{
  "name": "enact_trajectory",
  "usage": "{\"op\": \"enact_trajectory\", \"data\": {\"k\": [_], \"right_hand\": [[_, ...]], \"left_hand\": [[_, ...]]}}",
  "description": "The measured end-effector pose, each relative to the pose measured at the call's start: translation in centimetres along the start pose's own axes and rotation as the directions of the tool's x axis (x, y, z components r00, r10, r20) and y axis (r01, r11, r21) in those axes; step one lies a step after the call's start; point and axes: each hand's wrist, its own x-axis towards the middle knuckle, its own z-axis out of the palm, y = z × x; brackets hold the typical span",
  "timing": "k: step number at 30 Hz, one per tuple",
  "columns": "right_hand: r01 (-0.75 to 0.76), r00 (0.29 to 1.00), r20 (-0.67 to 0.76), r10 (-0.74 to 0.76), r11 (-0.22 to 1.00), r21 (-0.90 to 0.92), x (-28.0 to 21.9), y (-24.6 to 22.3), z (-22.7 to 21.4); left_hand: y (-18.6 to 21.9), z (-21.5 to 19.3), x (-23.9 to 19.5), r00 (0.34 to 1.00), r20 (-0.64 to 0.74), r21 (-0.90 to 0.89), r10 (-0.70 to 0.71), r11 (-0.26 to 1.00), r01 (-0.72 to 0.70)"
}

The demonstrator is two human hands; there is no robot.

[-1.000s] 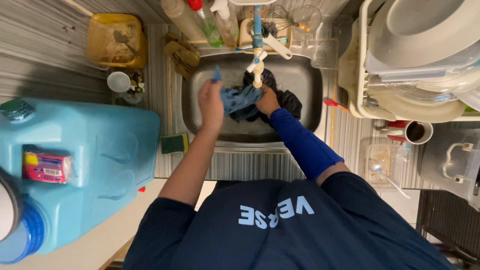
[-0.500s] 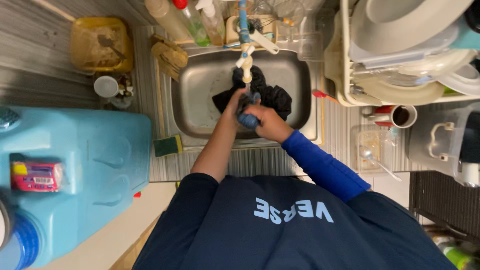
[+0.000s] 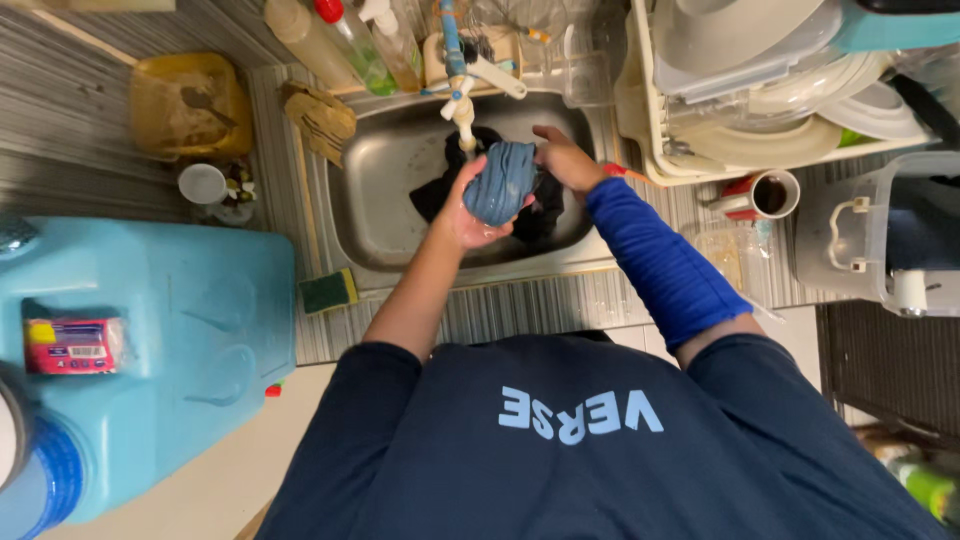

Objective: The person washes several dark-colored garments by hand in a kitchen sink under running water. They repeatedly wet, rub, and rinse the items, then wring them out and place them aside. A clear plastic container is also rinsed and set down during the process.

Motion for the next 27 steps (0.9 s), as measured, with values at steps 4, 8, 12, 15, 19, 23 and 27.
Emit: {"op": "enact_trajectory", "data": {"k": [4, 8, 12, 15, 19, 23, 27], "right_hand": [[-0.316, 0.919, 0.376, 0.12, 0.793, 0.52, -3.3, -1.9, -0.2], [-0.212, 0.921, 0.377, -0.097, 0.685, 0.697, -5.6, -4.8, 1.5], [-0.013, 0.876, 0.418, -0.239, 0.856, 0.517, -4.5, -7.5, 2.1], [0.07, 0.945, 0.29, -0.149, 0.962, 0.265, -3.2, -7.4, 2.5], [0.268, 0.953, 0.151, -0.264, 0.963, -0.007, -0.8, -6.2, 3.9], [0.649, 0.76, 0.051, -0.648, 0.755, -0.088, 1.0, -3.3, 5.2], [0.451, 0.855, -0.103, -0.508, 0.827, -0.335, 2.7, -0.3, 6.5]], "left_hand": [[-1.2, 2.8, -0.4, 0.997, -0.02, -0.106, 0.076, 0.991, -0.078], [-2.1, 3.3, -0.9, 0.992, 0.127, -0.127, 0.006, 0.992, 0.011], [-0.1, 2.5, -2.1, 0.959, 0.238, 0.05, -0.153, 0.988, 0.145], [1.2, 2.2, -1.8, 0.981, 0.013, 0.328, -0.194, 0.928, 0.179], [1.5, 3.7, -1.1, 0.897, -0.441, 0.577, 0.027, 0.775, 0.26], [-0.2, 5.5, -0.3, 0.758, -0.536, 0.807, 0.372, 0.489, 0.33], [-1.9, 5.3, 1.2, 0.575, -0.318, 0.936, 0.754, 0.154, 0.316]]}}
